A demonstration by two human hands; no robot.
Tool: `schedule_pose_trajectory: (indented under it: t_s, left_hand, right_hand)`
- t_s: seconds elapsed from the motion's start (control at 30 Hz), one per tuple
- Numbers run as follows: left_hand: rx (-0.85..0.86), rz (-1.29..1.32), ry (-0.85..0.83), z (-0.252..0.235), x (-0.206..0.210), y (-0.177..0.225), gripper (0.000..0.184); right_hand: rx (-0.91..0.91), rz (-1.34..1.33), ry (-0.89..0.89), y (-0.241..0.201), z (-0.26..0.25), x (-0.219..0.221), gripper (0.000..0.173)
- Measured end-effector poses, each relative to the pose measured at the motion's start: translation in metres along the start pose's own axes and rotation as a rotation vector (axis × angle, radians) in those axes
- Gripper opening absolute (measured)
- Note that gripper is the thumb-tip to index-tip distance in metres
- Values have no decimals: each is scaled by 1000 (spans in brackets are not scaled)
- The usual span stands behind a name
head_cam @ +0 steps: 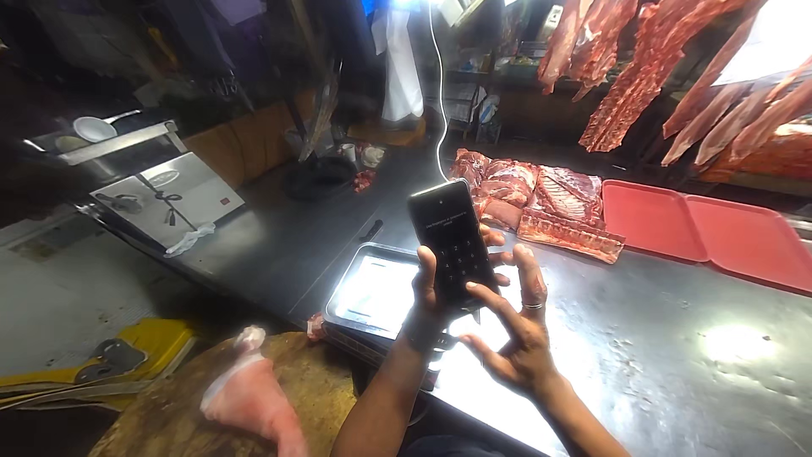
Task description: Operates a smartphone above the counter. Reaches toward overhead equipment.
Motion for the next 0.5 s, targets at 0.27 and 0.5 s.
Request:
schedule_pose_trajectory:
  t_s: [0.27,0.5]
  left_hand:
    - [-7,16,-30,-3,5,0,84]
    - [-8,-6,-19,-1,5,0,84]
  right_hand:
    - [-17,50,11,-3,0,-1,54]
    - [-5,54,-3,-6,1,-1,53]
Point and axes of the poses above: each hand's wrist, its own z-axis away from the middle knuckle, its own x-axis out of the palm, y = z × x, the point moved 7 cm from there along -z, towards the middle knuckle, and after that the axes turned 8 degrees about -y, right-handed, at the moved point
